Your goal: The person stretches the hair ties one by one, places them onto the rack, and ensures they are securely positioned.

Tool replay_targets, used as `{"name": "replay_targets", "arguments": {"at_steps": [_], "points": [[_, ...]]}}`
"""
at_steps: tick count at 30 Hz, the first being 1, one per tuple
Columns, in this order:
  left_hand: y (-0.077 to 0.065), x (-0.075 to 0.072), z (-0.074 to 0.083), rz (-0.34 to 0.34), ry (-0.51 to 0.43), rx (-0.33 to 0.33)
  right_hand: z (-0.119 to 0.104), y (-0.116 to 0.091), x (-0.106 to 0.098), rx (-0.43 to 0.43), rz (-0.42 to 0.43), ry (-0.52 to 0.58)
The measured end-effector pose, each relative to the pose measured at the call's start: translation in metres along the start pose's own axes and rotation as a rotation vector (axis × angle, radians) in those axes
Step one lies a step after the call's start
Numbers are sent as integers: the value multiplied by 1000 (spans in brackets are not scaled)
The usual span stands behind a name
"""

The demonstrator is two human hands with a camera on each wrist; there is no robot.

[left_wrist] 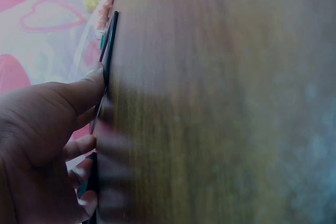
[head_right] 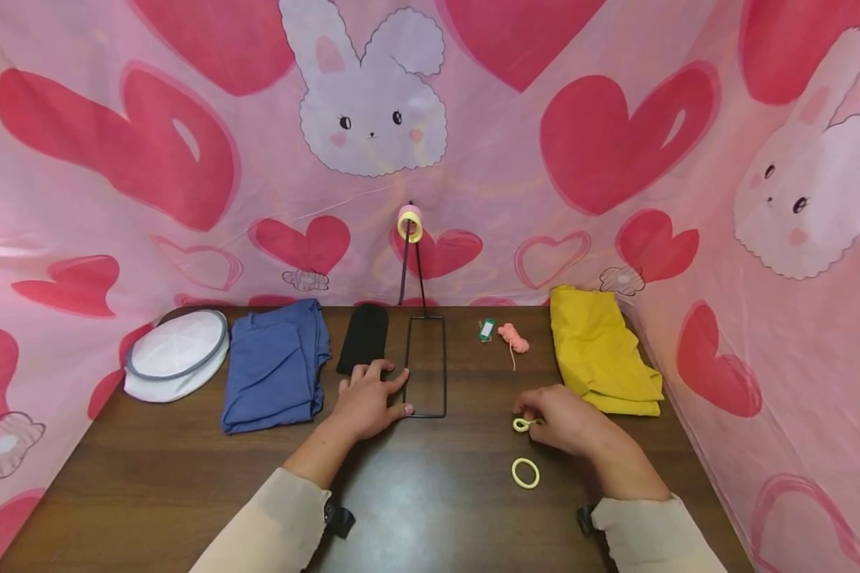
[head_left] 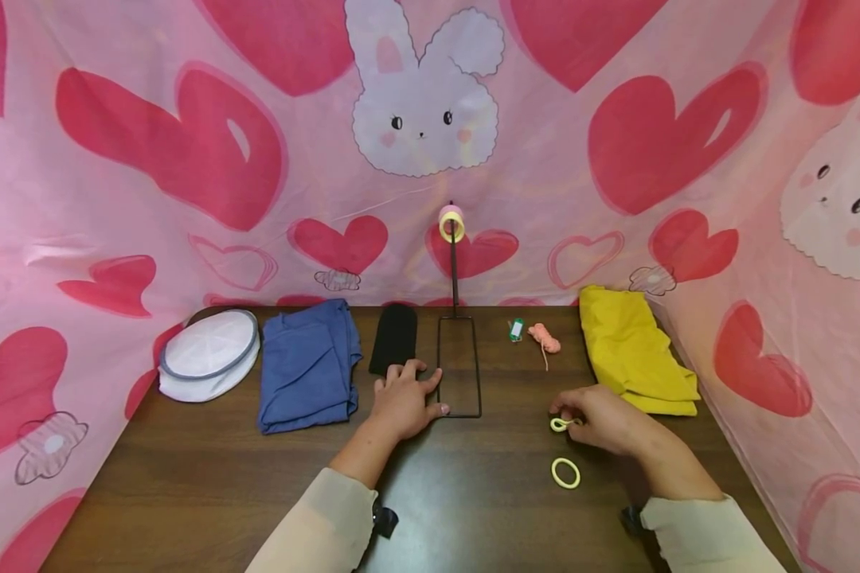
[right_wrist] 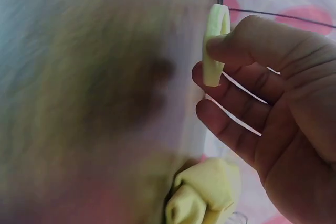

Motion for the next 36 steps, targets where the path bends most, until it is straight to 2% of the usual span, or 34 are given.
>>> {"name": "replay_targets", "arguments": {"at_steps": [8, 21, 26, 29, 36], "points": [[0, -1, 0, -9, -2, -1, -21, 27, -14, -109, 121, -74], [-1, -2, 1, -18, -10, -1, -51, 71, -41, -316, 301, -61], [-1, -2, 0, -14, -9, 0, -61, 84, -48, -411, 384, -111], [-1, -2, 0, -16, -12, 1, -67, 90, -53, -441, 429, -134], [0, -1, 0, -17, -17, -3, -83, 101, -67, -487, 511, -112]]}}
Point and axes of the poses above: each hand's wrist, its own y-axis towards the middle knuckle, its own x-axis out of the palm, z = x × y, the point moved 2 cm from there along y, towards the middle knuckle, and after that the axes turned 15 degrees about -x, right-handed, at the moved point
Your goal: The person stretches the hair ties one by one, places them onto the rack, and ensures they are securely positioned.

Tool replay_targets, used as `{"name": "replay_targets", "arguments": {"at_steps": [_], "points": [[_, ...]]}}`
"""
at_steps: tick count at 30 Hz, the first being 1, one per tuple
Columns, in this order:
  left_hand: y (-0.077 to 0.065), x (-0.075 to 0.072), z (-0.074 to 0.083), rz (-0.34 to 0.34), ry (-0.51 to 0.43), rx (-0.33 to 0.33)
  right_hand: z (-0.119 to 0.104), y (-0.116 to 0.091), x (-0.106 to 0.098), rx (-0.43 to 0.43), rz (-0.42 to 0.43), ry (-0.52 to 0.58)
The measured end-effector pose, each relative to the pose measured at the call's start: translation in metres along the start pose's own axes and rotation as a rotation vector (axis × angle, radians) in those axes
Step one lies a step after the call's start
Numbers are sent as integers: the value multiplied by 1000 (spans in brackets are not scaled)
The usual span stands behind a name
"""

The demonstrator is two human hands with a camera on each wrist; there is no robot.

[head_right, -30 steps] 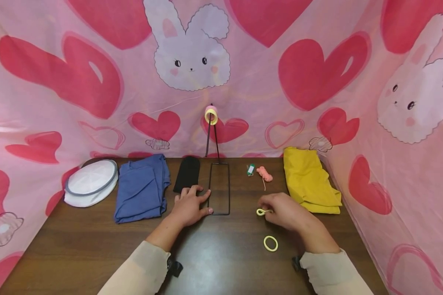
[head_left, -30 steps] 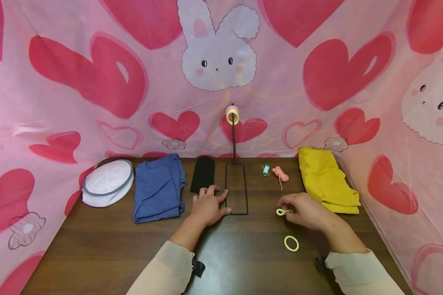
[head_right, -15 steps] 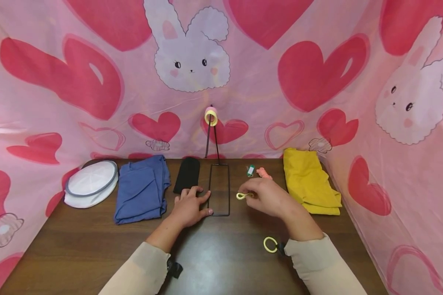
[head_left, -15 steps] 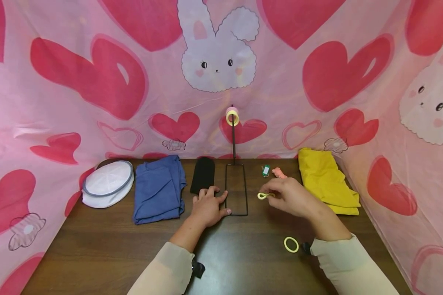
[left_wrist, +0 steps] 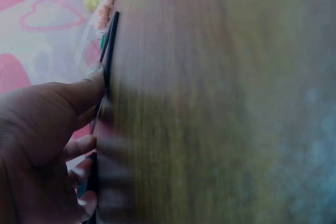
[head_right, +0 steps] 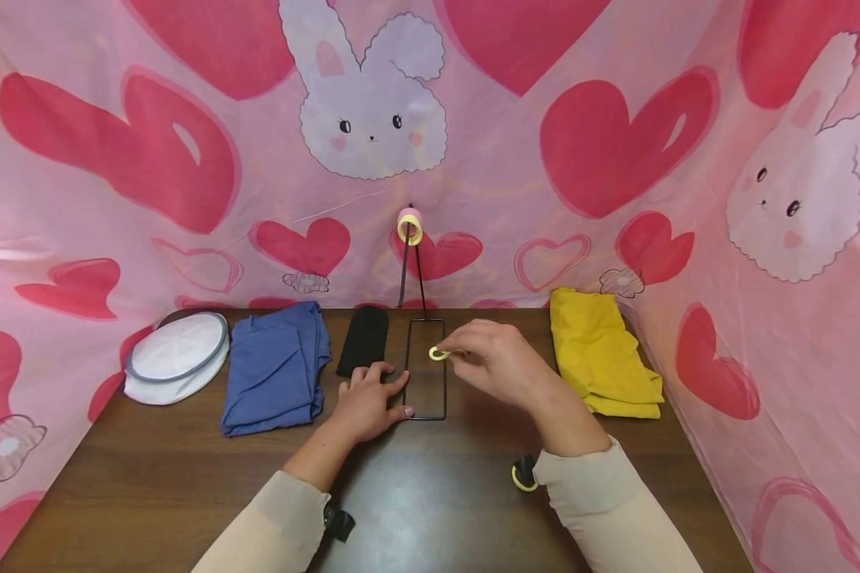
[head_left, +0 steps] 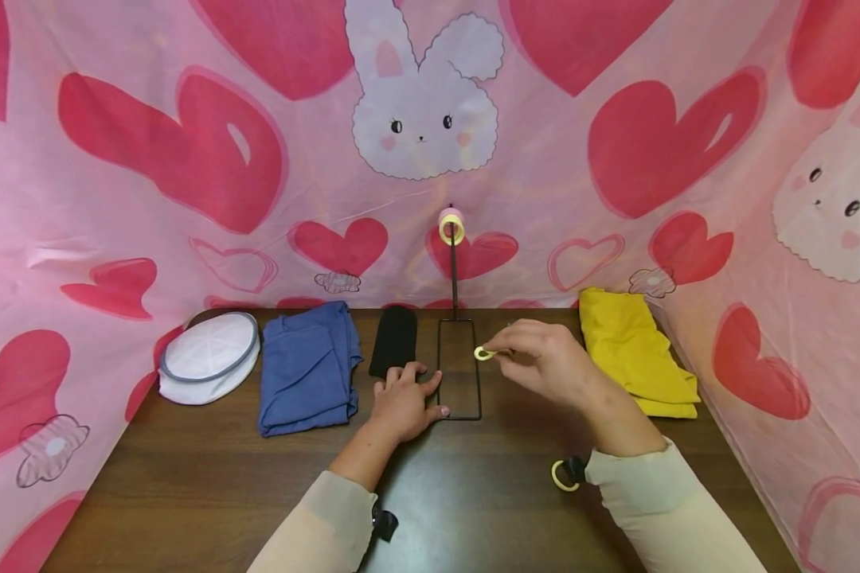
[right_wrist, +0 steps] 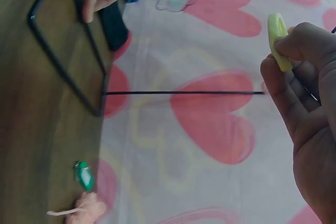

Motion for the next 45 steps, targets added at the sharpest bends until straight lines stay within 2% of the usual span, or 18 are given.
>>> {"name": "replay_targets", "arguments": {"at_steps": [5, 11, 19, 24, 27, 31, 37, 45], "points": [[0, 0, 0, -1, 5, -5, -5, 15, -6, -43, 34, -13], [0, -1, 0, 2, 14, -5, -14, 36, -17, -136, 91, -18], [0, -1, -1, 5, 17, -4, -26, 65, -34, -198, 149, -7], [2, 0, -1, -3, 17, -13, -30, 76, -40, -253, 167, -30], [2, 0, -1, 1, 13, -13, -30, 80, -41, -241, 156, -68], [1, 0, -1, 6, 8, -11, -26, 81, -41, -185, 136, -100], [0, -1, 0, 7, 5, -1, -14, 81, -37, -133, 111, -127], [0, -1, 0, 5, -9, 4, 7, 86, -28, -96, 151, -198]]}}
Point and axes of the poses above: each hand's wrist, its own y-axis towards the middle knuckle, its own x-axis out of the palm, z = x × y, the point moved 2 cm from there along y, towards the middle knuckle, and after that the axes turned 15 degrees about -x, right-handed, at the moved point
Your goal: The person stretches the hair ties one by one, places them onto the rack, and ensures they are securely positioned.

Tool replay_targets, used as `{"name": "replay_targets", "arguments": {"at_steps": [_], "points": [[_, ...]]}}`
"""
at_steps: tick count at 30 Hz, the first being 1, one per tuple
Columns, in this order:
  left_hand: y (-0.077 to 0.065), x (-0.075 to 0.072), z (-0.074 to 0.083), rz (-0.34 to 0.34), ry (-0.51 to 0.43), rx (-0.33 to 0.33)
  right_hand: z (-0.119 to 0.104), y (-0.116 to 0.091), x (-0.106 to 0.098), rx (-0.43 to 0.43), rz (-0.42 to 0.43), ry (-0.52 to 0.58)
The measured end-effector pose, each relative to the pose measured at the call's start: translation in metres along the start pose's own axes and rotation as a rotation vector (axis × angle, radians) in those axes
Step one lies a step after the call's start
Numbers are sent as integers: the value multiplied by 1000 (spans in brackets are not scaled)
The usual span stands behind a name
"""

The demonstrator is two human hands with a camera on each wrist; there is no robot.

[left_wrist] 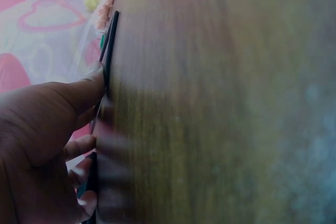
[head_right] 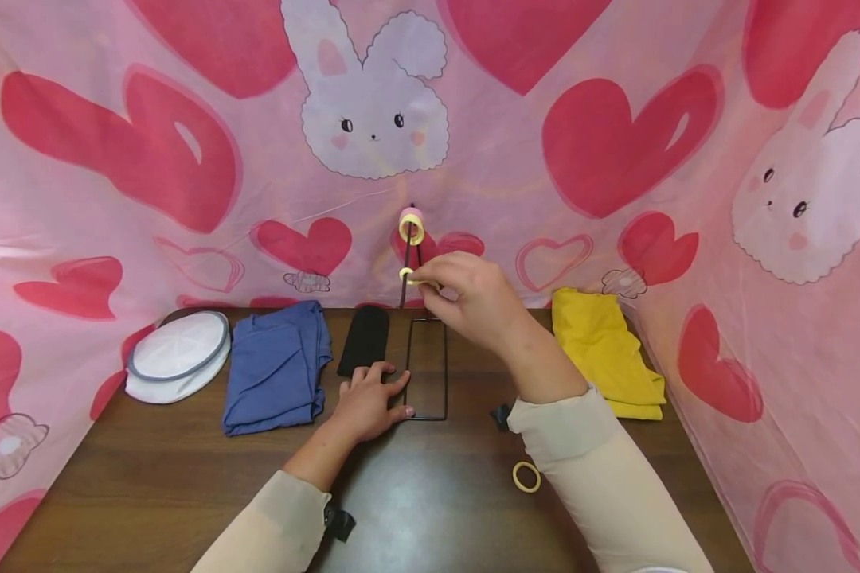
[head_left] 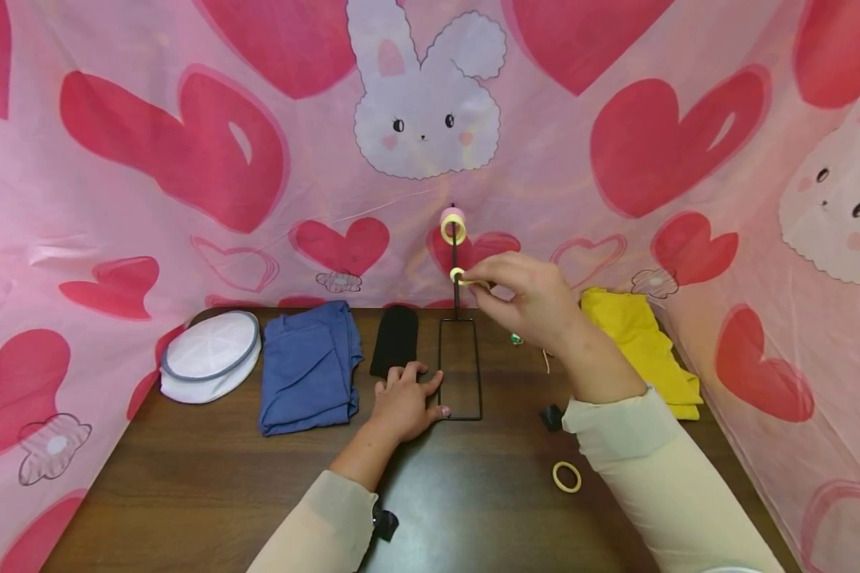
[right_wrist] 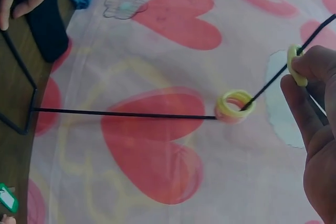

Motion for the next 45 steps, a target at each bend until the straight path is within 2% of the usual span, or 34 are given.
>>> {"name": "replay_targets", "arguments": {"at_steps": [5, 12, 17, 26, 37, 45], "points": [[0, 0, 1, 0, -1, -2, 14, -1, 11, 46, 35, -11], [0, 1, 1, -2, 5, -7, 30, 1, 25, 118, 98, 35], [0, 0, 1, -9, 6, -11, 41, 4, 33, 147, 130, 19], [0, 0, 1, -10, 7, -11, 53, 5, 44, 247, 175, -12], [0, 0, 1, 1, 17, -5, 43, -5, 37, 240, 190, -12], [0, 1, 1, -2, 29, -5, 21, -29, 20, 246, 123, -12]]}}
Point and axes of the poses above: each hand's wrist, its own y-axis towards the middle knuckle, its own x-axis out of the palm, z = x × y, the point moved 2 cm from there along y, towards the middle knuckle, and after that the axes turned 15 degrees about -x, right-handed, at the moved point
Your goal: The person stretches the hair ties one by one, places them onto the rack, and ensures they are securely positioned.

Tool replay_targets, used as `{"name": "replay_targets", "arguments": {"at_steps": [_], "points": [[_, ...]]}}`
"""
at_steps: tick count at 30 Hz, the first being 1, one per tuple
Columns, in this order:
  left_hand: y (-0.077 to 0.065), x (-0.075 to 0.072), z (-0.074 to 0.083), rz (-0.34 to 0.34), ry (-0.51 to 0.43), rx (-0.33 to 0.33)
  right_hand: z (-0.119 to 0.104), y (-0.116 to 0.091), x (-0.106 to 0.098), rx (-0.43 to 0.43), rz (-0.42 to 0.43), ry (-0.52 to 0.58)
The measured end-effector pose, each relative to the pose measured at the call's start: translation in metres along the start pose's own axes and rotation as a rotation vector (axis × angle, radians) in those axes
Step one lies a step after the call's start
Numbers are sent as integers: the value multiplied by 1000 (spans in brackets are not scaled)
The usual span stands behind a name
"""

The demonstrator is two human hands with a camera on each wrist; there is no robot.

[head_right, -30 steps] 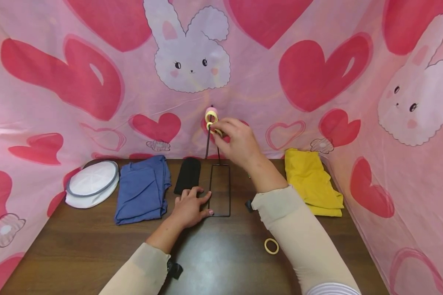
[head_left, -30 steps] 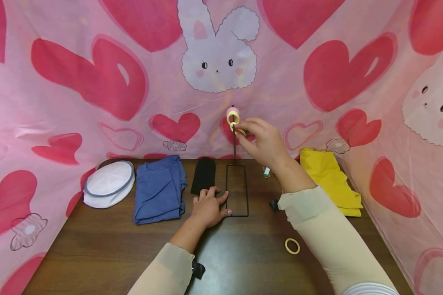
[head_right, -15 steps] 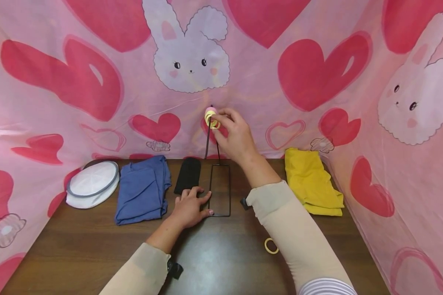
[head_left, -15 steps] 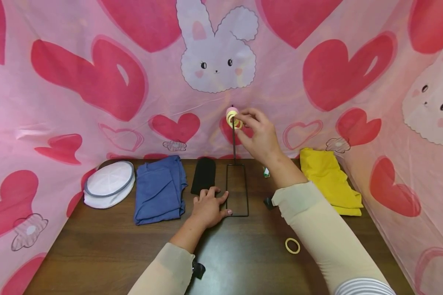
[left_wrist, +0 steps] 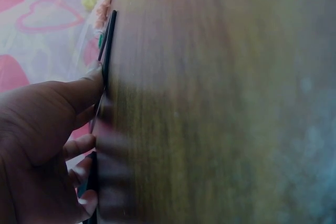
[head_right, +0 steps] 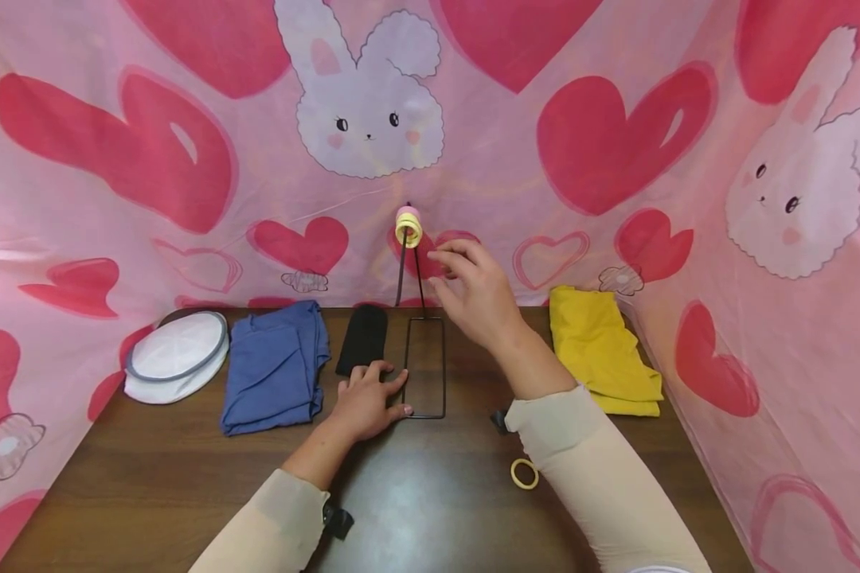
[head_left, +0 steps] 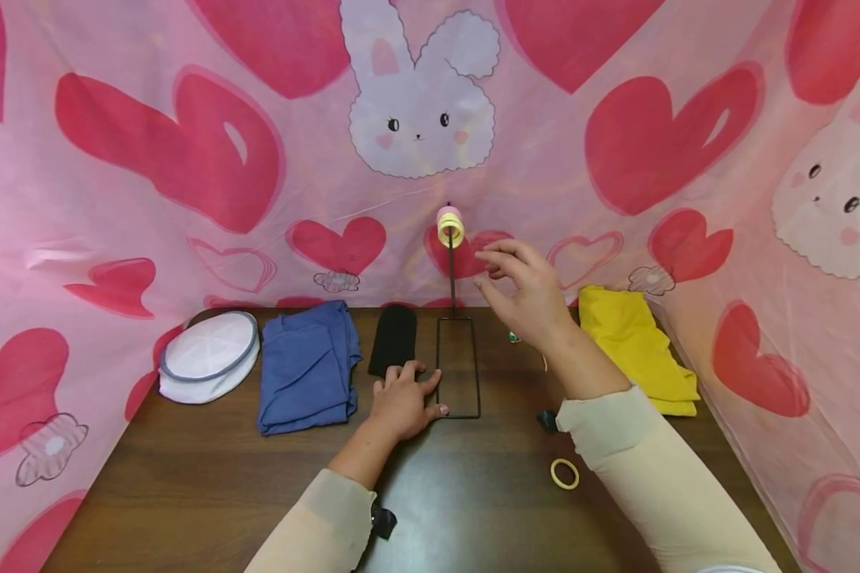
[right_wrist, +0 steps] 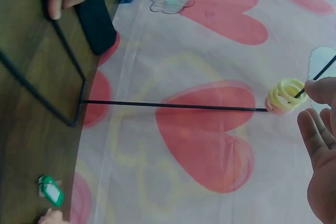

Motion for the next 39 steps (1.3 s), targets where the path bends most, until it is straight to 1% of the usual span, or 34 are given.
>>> {"name": "replay_targets", "arguments": {"at_steps": [4, 7, 13, 21, 25, 28, 32, 39], "points": [[0, -1, 0, -7, 8, -6, -5, -17, -8, -4, -4, 30], [1, 0, 0, -9, 14, -12, -8, -31, -14, 12, -20, 50], [3, 3, 0, -8, 14, -11, -14, -62, -26, 49, -89, 86], [3, 3, -1, -5, 12, -10, -16, -101, -36, 52, -158, 118], [3, 2, -1, -7, 9, -5, -16, -118, -39, 54, -175, 132], [2, 3, -1, -6, 6, -3, -17, -128, -42, 71, -204, 140], [2, 3, -1, -4, 8, -2, -17, -140, -45, 94, -274, 160], [1, 1, -1, -9, 11, 3, -17, -162, -49, 130, -475, 159]]}}
Point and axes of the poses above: each hand's wrist, its own y-axis towards the middle knuckle, its own x-axis out of the palm, z = x × y, the point moved 2 cm from there along y, towards the middle knuckle, and after that the axes turned 15 degrees about -x, right-handed, at the moved point
